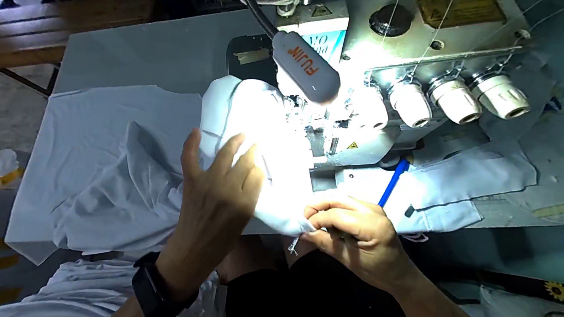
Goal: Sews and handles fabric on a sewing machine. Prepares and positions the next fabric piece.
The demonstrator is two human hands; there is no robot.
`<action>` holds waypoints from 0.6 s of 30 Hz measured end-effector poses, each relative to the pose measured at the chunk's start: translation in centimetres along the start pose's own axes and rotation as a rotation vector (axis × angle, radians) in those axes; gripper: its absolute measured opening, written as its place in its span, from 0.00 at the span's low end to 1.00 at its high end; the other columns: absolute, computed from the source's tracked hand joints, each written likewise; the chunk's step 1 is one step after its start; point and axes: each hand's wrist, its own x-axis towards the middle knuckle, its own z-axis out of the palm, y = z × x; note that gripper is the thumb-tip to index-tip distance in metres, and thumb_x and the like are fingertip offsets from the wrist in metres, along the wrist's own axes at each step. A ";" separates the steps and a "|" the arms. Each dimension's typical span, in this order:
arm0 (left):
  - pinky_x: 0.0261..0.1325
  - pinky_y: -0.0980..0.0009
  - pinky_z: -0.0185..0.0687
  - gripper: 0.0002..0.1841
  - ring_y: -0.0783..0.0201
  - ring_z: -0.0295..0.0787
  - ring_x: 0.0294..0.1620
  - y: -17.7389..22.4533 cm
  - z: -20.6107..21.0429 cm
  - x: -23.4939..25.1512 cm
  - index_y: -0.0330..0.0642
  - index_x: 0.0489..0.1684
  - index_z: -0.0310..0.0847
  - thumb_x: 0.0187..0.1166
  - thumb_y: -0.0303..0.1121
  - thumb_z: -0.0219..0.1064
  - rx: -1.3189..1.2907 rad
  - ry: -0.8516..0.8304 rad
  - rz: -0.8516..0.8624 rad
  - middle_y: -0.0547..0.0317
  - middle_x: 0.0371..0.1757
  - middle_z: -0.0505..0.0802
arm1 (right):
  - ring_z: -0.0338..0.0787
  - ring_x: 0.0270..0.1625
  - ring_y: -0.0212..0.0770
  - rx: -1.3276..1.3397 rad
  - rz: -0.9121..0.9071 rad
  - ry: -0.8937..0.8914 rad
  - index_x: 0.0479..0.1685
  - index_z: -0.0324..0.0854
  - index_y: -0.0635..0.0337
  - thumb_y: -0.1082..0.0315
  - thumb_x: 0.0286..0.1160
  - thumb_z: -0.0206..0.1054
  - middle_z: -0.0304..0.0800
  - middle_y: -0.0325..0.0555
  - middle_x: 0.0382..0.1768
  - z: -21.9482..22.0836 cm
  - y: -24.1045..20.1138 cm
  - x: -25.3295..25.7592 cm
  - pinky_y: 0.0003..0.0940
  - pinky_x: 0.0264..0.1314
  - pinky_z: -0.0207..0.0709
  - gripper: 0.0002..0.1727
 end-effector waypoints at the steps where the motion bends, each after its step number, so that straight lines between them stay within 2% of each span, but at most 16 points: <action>1: 0.79 0.26 0.50 0.06 0.47 0.84 0.75 0.1 0.0 -0.4 0.41 0.32 0.89 0.78 0.28 0.67 0.008 0.022 0.009 0.53 0.60 0.95 | 0.89 0.47 0.28 -0.001 0.001 -0.001 0.29 0.89 0.64 0.65 0.74 0.75 0.93 0.46 0.41 -0.1 -0.1 -0.1 0.19 0.52 0.82 0.11; 3: 0.78 0.27 0.51 0.07 0.49 0.86 0.73 0.2 -0.1 -0.7 0.43 0.28 0.88 0.77 0.29 0.67 0.031 0.050 0.017 0.55 0.58 0.96 | 0.87 0.46 0.27 -0.023 0.014 0.009 0.29 0.90 0.63 0.64 0.73 0.76 0.91 0.46 0.41 -0.1 0.1 0.0 0.17 0.51 0.80 0.12; 9: 0.80 0.30 0.50 0.05 0.49 0.84 0.72 -1.3 -0.9 0.6 0.40 0.35 0.88 0.74 0.21 0.65 -0.047 0.071 0.129 0.50 0.54 0.94 | 0.81 0.37 0.22 -0.039 -0.025 0.135 0.26 0.89 0.67 0.72 0.65 0.77 0.84 0.43 0.35 1.0 1.6 2.2 0.11 0.40 0.75 0.07; 11: 0.80 0.31 0.52 0.07 0.48 0.84 0.71 -2.3 -0.7 1.0 0.38 0.36 0.89 0.71 0.20 0.65 -0.166 0.048 0.160 0.50 0.51 0.95 | 0.81 0.39 0.21 -0.021 -0.053 0.141 0.26 0.87 0.68 0.74 0.65 0.77 0.84 0.44 0.38 1.0 1.8 3.2 0.11 0.42 0.77 0.06; 12: 0.81 0.31 0.52 0.08 0.49 0.85 0.71 -2.8 -0.7 1.1 0.38 0.36 0.90 0.68 0.21 0.64 -0.239 0.032 0.162 0.51 0.50 0.95 | 0.82 0.41 0.22 -0.021 -0.072 0.149 0.26 0.87 0.68 0.75 0.64 0.77 0.85 0.45 0.40 1.1 1.8 3.7 0.11 0.44 0.78 0.05; 14: 0.81 0.30 0.49 0.09 0.54 0.88 0.64 -3.4 -0.7 1.4 0.41 0.38 0.90 0.65 0.30 0.65 -0.361 -0.027 0.160 0.57 0.44 0.94 | 0.84 0.44 0.22 -0.035 -0.099 0.169 0.28 0.88 0.67 0.75 0.64 0.76 0.86 0.44 0.42 1.1 1.8 4.6 0.11 0.48 0.79 0.04; 16: 0.80 0.30 0.50 0.15 0.60 0.90 0.53 -3.2 -1.3 1.7 0.42 0.37 0.90 0.71 0.46 0.69 -0.444 -0.062 0.127 0.60 0.38 0.93 | 0.83 0.47 0.21 -0.059 -0.109 0.182 0.30 0.89 0.65 0.75 0.66 0.76 0.85 0.42 0.42 1.0 1.9 5.2 0.11 0.52 0.78 0.03; 17: 0.79 0.31 0.52 0.18 0.63 0.89 0.45 -2.9 -1.4 2.0 0.43 0.34 0.89 0.74 0.50 0.69 -0.471 -0.053 0.102 0.62 0.33 0.91 | 0.83 0.48 0.21 -0.075 -0.117 0.193 0.31 0.89 0.65 0.75 0.66 0.76 0.85 0.42 0.42 1.0 2.1 5.5 0.11 0.53 0.77 0.02; 18: 0.78 0.33 0.53 0.17 0.64 0.87 0.40 -2.4 -1.4 2.2 0.44 0.30 0.89 0.75 0.49 0.68 -0.490 -0.026 0.079 0.63 0.29 0.89 | 0.83 0.48 0.22 -0.094 -0.126 0.203 0.32 0.89 0.65 0.74 0.66 0.75 0.85 0.42 0.42 1.0 2.4 5.8 0.11 0.52 0.77 0.02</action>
